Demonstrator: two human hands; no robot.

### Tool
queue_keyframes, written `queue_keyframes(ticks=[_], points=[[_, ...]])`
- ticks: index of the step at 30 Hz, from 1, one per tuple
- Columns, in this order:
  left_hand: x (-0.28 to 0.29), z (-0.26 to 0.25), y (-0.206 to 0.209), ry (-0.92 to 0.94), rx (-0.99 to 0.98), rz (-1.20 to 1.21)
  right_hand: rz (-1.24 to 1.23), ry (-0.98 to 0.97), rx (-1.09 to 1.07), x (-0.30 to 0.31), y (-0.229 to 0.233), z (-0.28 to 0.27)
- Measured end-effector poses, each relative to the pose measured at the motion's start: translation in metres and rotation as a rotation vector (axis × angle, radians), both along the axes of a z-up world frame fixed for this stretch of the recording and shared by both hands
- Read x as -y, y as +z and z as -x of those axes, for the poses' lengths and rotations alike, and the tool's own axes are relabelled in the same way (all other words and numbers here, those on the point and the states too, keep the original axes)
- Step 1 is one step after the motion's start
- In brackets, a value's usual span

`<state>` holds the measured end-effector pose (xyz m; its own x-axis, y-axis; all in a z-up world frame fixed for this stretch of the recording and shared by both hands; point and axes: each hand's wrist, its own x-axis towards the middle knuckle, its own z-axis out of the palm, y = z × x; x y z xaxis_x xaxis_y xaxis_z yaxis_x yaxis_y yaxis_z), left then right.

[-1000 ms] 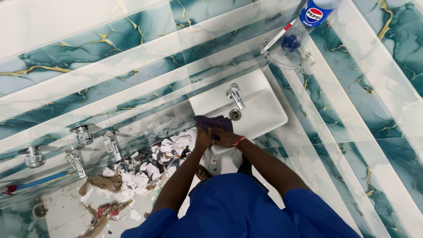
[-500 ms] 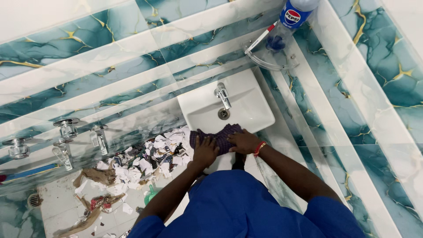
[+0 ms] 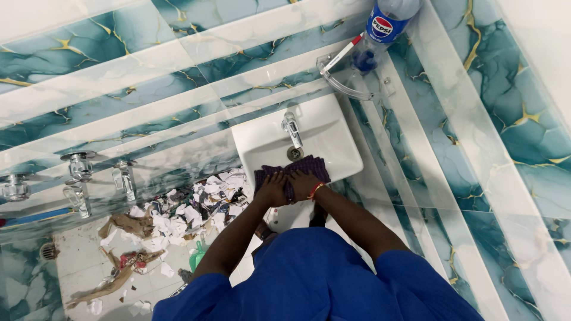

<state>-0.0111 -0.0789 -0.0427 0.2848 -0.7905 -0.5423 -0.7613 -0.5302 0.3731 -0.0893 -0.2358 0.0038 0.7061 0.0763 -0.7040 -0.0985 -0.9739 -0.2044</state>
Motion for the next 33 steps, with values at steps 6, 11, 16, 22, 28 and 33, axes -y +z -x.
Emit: queue_keyframes(ticks=[6, 11, 16, 22, 28, 33], points=[[-0.009, 0.009, -0.003, 0.02, -0.046, 0.108, -0.006, -0.008, 0.054, 0.007, 0.003, 0.017], [-0.027, 0.035, 0.03, -0.009, -0.146, 0.188, -0.031, 0.019, 0.053, 0.015, 0.038, 0.061], [-0.023, 0.037, 0.034, -0.062, -0.175, 0.391, -0.173, -0.224, 0.119, 0.036, 0.029, 0.076], [0.021, 0.022, 0.003, 0.073, -0.323, 0.307, -0.047, -0.296, 0.189, 0.046, -0.003, 0.059], [0.066, -0.002, -0.025, 0.068, -0.259, 0.306, 0.025, 0.016, 0.194, 0.086, -0.031, 0.019], [0.07, 0.001, -0.029, 0.092, -0.183, 0.295, 0.05, -0.106, 0.073, 0.085, -0.039, 0.019]])
